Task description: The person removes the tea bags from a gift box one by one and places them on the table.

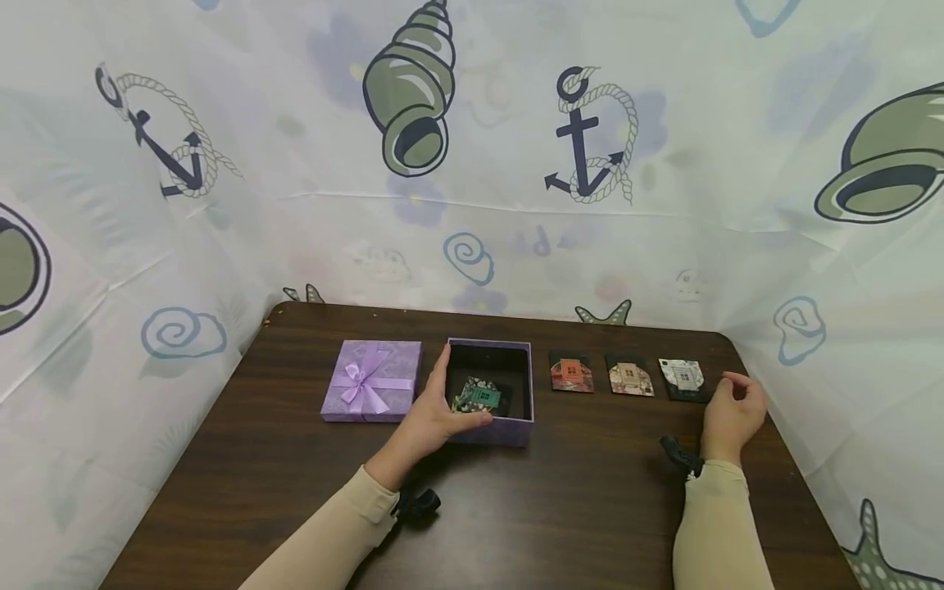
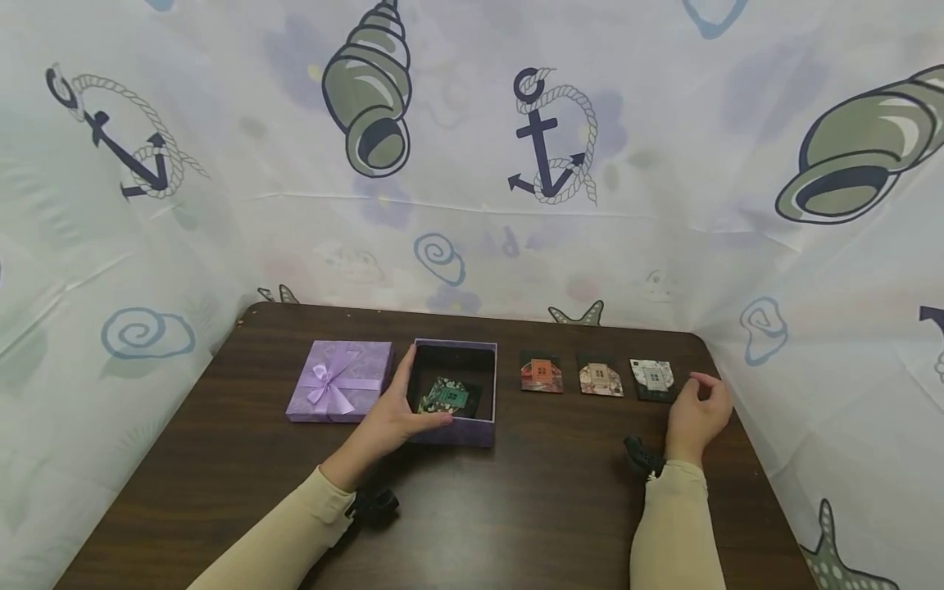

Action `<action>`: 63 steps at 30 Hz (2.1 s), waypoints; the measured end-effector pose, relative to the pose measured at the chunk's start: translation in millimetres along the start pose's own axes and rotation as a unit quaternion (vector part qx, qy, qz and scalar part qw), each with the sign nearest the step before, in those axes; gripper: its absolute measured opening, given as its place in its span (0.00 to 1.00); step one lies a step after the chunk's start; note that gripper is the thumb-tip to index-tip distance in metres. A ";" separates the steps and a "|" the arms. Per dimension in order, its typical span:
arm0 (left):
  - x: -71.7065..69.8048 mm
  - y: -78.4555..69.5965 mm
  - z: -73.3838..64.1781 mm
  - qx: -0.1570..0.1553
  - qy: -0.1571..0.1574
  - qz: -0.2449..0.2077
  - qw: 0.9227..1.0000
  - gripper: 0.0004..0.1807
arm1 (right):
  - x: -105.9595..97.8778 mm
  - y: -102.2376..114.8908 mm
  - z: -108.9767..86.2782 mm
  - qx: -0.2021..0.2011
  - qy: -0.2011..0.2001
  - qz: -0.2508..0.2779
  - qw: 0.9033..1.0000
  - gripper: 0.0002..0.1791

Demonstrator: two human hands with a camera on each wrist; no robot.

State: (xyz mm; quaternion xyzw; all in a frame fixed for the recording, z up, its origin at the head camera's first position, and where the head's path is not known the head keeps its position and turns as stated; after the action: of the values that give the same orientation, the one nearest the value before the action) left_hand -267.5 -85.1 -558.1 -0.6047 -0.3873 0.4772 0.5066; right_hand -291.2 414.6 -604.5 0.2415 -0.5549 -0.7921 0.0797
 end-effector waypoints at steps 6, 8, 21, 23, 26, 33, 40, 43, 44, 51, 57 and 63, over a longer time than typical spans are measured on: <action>-2.1 0.8 1.1 0.002 -0.002 0.001 1.000 0.81 | -4.8 33.9 -18.7 0.004 -0.105 0.151 0.983 0.09; -2.5 0.8 1.5 0.000 -0.002 -0.002 1.000 0.80 | -5.3 46.2 -26.6 -0.017 -0.127 0.168 0.977 0.09; -1.8 -0.9 1.4 0.007 0.001 -0.013 1.000 0.80 | -3.7 102.9 -59.3 -0.127 -0.024 0.122 0.984 0.08; -0.9 -1.8 1.1 0.008 0.002 -0.009 1.000 0.80 | -5.3 116.0 -66.3 -0.162 0.002 0.109 0.981 0.13; 0.3 -3.2 0.9 0.013 0.005 -0.009 1.000 0.80 | -3.3 132.5 -75.7 -0.223 0.026 0.115 0.968 0.25; 0.3 -2.3 -1.3 0.013 -0.005 -0.011 1.000 0.79 | 11.3 161.6 -110.2 -0.312 0.153 0.135 0.928 0.28; 0.2 3.5 -2.8 0.012 0.000 -0.010 1.000 0.79 | 13.6 194.2 -152.2 -0.317 0.418 0.051 0.850 0.10; 1.4 4.0 -2.7 0.015 0.000 -0.018 1.000 0.79 | 22.0 205.6 -164.8 -0.277 0.527 0.066 0.801 0.08; 1.5 3.9 -2.6 0.017 -0.001 -0.019 1.000 0.79 | 26.0 209.0 -168.3 -0.262 0.558 0.070 0.785 0.09; 0.1 4.5 1.0 0.029 0.006 -0.025 0.999 0.78 | 57.5 226.9 -182.9 -0.165 0.670 0.006 0.724 0.16; -0.7 3.7 0.9 0.023 0.005 -0.022 0.999 0.77 | 79.2 234.5 -186.8 -0.166 0.696 -0.068 0.695 0.21; -1.7 2.7 -1.2 0.016 0.005 -0.012 1.000 0.79 | 101.5 236.1 -190.9 -0.173 0.724 -0.118 0.657 0.21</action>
State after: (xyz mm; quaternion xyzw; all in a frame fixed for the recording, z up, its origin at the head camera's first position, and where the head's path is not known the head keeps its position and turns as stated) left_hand -266.7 -87.5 -560.5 -0.5942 -0.3842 0.4746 0.5235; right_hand -323.2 126.4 -468.8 0.7841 -0.1409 -0.4511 0.4023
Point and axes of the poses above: each hand's wrist, its own z-axis towards the middle knuckle, its own x-axis out of the palm, y = z × x, the point moved 1 cm from there along z, towards the middle knuckle, and after that the axes turned 12 degrees about -z, right-handed, at the moved point
